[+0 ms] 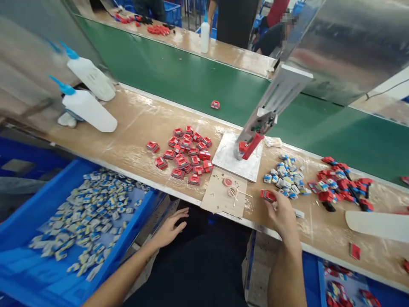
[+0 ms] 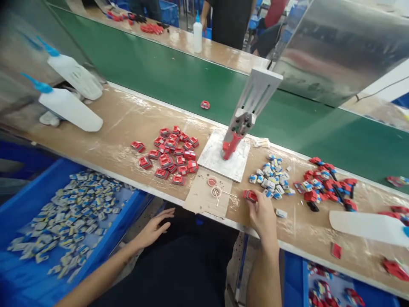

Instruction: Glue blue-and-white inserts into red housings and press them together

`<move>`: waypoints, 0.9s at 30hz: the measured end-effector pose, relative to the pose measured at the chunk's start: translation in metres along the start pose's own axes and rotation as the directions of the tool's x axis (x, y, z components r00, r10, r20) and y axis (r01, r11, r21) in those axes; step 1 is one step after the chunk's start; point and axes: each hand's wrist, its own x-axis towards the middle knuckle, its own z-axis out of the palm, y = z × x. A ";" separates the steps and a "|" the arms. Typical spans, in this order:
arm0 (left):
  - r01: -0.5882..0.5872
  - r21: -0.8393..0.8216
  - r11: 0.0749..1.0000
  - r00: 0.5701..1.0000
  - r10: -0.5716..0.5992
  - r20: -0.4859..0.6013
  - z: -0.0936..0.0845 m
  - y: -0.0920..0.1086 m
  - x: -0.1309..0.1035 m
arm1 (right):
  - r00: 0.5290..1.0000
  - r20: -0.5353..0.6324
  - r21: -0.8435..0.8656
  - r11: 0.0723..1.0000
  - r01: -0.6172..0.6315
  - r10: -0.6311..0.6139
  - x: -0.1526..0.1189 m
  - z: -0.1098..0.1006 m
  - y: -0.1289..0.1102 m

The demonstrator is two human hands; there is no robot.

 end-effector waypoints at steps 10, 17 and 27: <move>0.240 0.402 0.884 0.966 -0.174 -0.194 0.018 -0.008 0.045 | 0.736 0.563 -0.114 0.847 0.519 -0.376 0.133 0.052 -0.212; -0.002 0.431 0.902 0.998 0.026 -0.050 -0.016 0.024 0.024 | 0.738 0.586 -0.160 0.845 0.510 -0.334 0.156 0.079 -0.221; -0.529 0.519 0.671 0.694 0.694 -0.190 -0.261 0.233 0.105 | 0.949 -0.017 0.303 0.903 0.304 -0.313 0.041 -0.047 -0.104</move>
